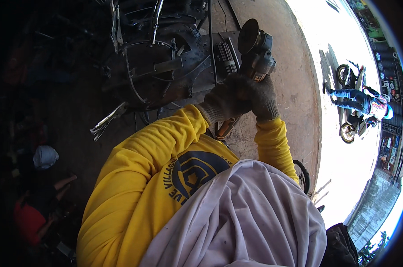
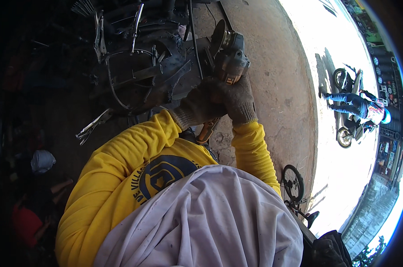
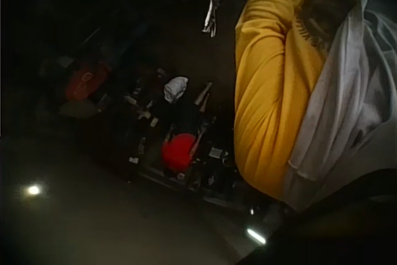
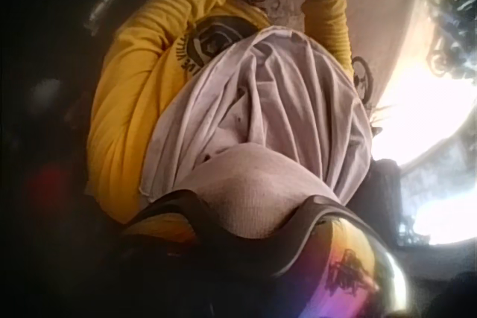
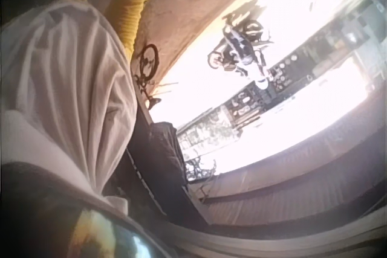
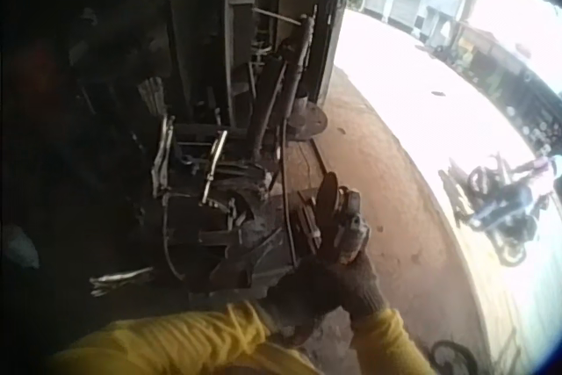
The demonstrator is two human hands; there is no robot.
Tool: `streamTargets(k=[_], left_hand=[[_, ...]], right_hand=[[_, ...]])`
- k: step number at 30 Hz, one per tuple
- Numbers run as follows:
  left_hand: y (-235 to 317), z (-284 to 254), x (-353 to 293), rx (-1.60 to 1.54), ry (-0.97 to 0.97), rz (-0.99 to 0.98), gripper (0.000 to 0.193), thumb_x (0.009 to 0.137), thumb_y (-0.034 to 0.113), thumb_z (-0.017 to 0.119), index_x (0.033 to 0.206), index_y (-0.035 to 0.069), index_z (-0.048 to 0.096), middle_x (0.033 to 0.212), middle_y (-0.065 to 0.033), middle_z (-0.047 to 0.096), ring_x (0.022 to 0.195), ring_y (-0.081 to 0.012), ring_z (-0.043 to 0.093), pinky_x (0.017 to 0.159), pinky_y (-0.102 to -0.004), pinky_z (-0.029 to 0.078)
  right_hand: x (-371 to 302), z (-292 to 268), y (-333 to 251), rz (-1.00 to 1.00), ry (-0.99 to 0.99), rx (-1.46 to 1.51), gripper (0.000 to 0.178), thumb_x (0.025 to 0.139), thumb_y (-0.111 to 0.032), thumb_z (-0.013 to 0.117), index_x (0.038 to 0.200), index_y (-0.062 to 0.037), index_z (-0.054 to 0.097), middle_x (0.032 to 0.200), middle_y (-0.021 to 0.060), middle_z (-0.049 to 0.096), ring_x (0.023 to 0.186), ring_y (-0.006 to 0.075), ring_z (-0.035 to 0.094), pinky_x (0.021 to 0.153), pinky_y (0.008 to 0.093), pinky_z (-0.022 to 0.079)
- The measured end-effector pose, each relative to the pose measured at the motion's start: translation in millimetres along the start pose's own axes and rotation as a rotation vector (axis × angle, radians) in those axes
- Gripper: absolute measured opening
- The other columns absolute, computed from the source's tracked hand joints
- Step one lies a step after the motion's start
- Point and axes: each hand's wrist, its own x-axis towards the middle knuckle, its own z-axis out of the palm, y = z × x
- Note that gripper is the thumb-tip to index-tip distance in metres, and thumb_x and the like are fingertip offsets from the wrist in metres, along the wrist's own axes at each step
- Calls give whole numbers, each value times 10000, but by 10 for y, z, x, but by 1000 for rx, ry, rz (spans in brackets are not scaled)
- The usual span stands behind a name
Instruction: The person uses an angle grinder to smooth a metal frame, then positions a metal rod with locking pliers and welds it onto the frame.
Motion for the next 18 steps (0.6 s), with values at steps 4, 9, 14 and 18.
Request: streamTargets(k=[4,9,14,18], left_hand=[[-63,-208,127,14,-277,-4,492,883,433,733,1225,91,643,1204,-127,675,1145,-319,660,980,-406,539],[-261,-671,-160,700,39,-30,272,948,280,656,1148,95,639,1056,-108,706,988,-303,694,859,-424,558],[-747,-517,-299,1004,59,-189,206,943,188,606,1134,113,628,1005,-104,700,945,-295,693,832,-425,551],[-696,-487,-241,1027,-61,-310,236,939,126,575,1170,102,614,1026,-136,682,959,-289,690,828,-424,551]], right_hand=[[201,-258,279,-40,37,87,435,808,-156,817,1180,-16,643,1003,77,721,855,197,706,771,330,590],[302,-581,399,-146,-98,188,399,819,-130,783,1174,-2,652,1028,112,728,880,229,727,786,358,601],[239,-623,577,-52,-76,107,424,818,-118,764,1199,12,630,1038,131,718,920,267,727,825,384,600],[261,-680,886,-46,-54,38,463,817,-119,751,1232,21,603,1057,143,705,937,292,722,838,409,598]])
